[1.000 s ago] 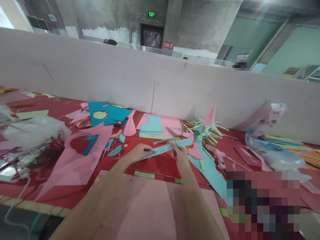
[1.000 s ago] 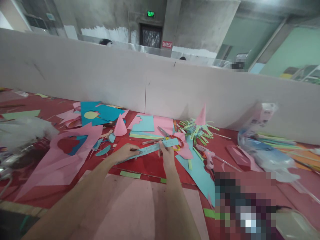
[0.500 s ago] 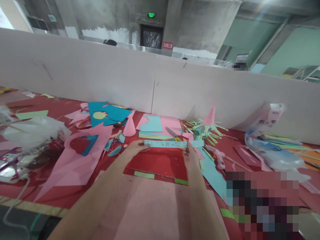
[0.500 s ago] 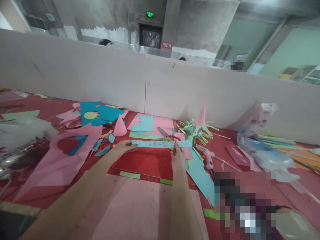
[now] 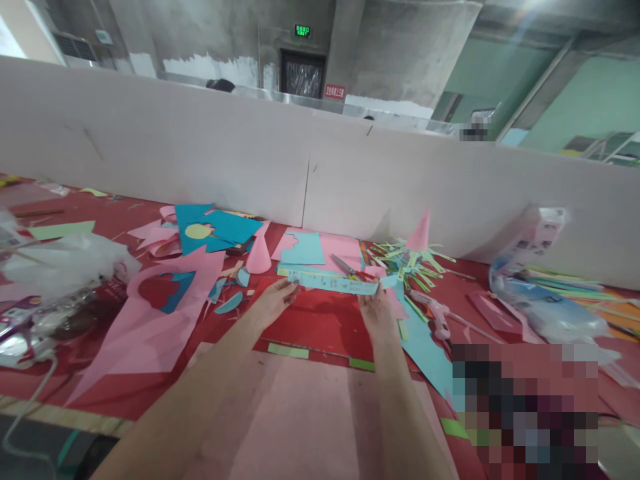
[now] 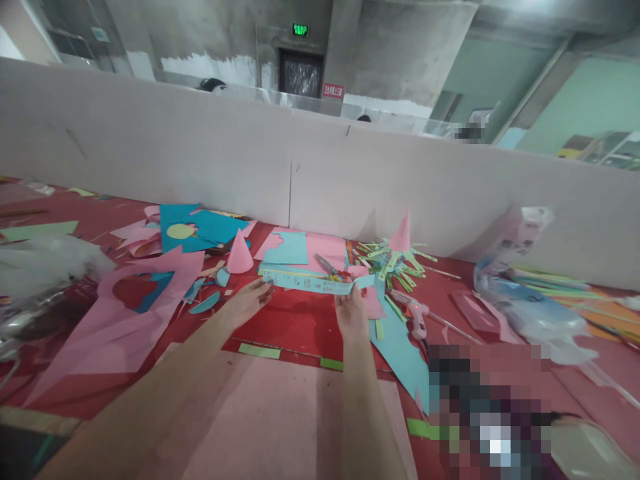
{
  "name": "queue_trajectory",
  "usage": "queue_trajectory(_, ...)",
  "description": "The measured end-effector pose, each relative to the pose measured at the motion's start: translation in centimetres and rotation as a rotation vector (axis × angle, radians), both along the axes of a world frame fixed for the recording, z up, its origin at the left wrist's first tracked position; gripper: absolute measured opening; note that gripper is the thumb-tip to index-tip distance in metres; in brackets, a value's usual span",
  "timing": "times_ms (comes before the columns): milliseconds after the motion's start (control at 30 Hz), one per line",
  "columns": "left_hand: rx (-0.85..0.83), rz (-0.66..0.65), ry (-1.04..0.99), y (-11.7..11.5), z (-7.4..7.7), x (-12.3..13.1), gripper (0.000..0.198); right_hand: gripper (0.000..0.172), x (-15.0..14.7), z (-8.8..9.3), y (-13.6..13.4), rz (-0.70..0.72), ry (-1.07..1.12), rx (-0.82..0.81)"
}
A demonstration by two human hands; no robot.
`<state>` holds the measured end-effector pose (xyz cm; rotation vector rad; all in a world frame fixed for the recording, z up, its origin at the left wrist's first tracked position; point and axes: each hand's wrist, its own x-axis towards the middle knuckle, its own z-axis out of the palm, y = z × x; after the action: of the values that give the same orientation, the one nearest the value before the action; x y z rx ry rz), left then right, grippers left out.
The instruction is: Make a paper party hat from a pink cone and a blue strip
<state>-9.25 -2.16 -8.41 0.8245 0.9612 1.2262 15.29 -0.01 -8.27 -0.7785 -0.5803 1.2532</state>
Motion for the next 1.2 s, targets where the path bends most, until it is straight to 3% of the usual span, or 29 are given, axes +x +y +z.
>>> queue_trajectory(67,-0.015,0.018,-0.033,-0.3,0.1,0.2,0.033,0.022,-0.2,-0.2,0.1,-0.031,0.017,0.002)
queue_trajectory(200,-0.026,0.064,-0.100,-0.6,0.2,0.8,0.026,0.051,-0.3,-0.3,-0.1,-0.094,0.042,0.013)
queue_trajectory(267,-0.019,0.083,-0.127,-0.6,0.2,1.0,0.020,0.057,-0.2,-0.1,-0.4,-0.100,0.035,0.021)
queue_trajectory(433,0.054,0.120,-0.135,-0.6,0.7,1.4,0.037,0.037,-0.4,0.4,-0.7,-0.065,-0.013,0.010)
queue_trajectory(600,0.174,0.189,-0.060,-0.6,1.2,1.3,0.061,0.034,-0.8,0.7,-0.6,-0.029,-0.055,-0.008)
queue_trajectory(933,0.240,0.204,0.145,0.1,0.4,1.2,0.065,0.048,-0.6,0.4,-0.4,0.012,-0.126,0.068)
queue_trajectory(1200,0.262,0.323,0.318,-0.5,0.8,1.2,0.049,0.050,-1.9,1.4,-1.7,-0.010,-0.158,0.095)
